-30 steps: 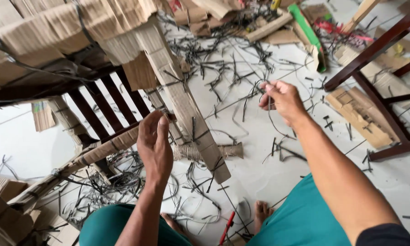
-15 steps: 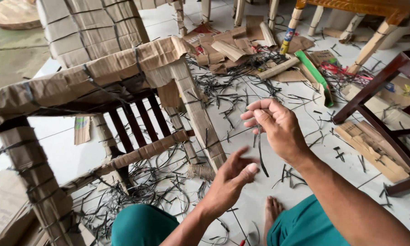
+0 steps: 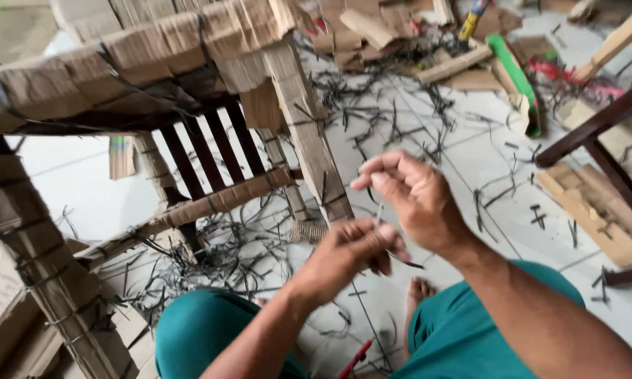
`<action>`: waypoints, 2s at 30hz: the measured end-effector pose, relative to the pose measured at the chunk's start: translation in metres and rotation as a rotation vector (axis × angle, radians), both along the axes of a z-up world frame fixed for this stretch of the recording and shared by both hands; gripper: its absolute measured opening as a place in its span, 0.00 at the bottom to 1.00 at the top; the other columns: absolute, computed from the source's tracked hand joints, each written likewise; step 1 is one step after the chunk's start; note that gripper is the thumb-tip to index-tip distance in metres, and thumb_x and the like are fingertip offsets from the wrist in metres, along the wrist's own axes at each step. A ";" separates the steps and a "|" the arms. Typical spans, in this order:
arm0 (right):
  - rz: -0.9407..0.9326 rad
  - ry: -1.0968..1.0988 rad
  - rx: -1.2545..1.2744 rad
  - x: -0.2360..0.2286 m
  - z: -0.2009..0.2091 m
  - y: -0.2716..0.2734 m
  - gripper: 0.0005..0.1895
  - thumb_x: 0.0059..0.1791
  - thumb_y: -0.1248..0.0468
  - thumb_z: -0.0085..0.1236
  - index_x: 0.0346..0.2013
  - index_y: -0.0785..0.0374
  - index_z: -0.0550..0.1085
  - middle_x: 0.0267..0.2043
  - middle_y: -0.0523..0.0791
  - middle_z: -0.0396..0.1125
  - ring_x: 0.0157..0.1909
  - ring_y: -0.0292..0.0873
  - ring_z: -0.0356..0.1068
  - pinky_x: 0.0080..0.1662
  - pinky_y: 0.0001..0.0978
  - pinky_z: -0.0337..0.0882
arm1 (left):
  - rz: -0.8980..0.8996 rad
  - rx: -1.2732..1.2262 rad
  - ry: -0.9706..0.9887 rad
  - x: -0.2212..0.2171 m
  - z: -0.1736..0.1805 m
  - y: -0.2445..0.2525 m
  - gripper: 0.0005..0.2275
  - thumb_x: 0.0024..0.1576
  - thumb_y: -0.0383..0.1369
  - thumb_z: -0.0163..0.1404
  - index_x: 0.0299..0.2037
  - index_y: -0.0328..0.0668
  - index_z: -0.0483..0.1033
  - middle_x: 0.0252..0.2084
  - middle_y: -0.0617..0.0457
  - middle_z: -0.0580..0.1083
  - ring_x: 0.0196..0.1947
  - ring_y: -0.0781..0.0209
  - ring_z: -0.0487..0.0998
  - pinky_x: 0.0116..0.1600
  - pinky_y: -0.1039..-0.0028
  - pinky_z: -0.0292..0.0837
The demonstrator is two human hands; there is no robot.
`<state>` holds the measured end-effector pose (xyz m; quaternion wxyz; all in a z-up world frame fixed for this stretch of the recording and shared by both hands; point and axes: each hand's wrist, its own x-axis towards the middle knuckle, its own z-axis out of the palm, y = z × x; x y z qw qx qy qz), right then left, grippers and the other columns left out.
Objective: The person sits on the floor and wraps a wooden chair with cardboard and black plastic ties. They use a utility knife to cut the ties and their hands to secure the cardboard around the chair legs and frame.
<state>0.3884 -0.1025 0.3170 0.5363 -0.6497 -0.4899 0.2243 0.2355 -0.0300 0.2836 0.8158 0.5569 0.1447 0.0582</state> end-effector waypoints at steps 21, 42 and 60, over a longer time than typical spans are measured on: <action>0.391 -0.389 -0.019 0.006 -0.034 -0.023 0.21 0.58 0.62 0.47 0.63 0.73 0.65 0.56 0.59 0.72 0.56 0.53 0.75 0.56 0.37 0.78 | 0.140 0.578 -0.088 -0.013 -0.005 0.022 0.10 0.67 0.36 0.44 0.39 0.41 0.76 0.28 0.55 0.75 0.25 0.69 0.75 0.29 0.81 0.71; -0.184 -0.018 0.000 0.033 -0.029 -0.035 0.14 0.65 0.63 0.43 0.42 0.73 0.69 0.26 0.47 0.58 0.24 0.37 0.56 0.27 0.25 0.57 | -0.543 0.799 0.732 -0.024 -0.162 -0.063 0.16 0.66 0.43 0.43 0.37 0.41 0.77 0.31 0.45 0.77 0.31 0.49 0.78 0.36 0.60 0.75; -0.162 -0.012 -0.038 0.037 -0.029 -0.037 0.13 0.63 0.66 0.43 0.39 0.72 0.69 0.28 0.49 0.63 0.26 0.37 0.60 0.27 0.24 0.63 | -0.079 0.008 1.270 -0.047 -0.314 -0.050 0.03 0.60 0.23 0.47 0.42 0.33 0.74 0.32 0.45 0.77 0.26 0.59 0.78 0.30 0.77 0.75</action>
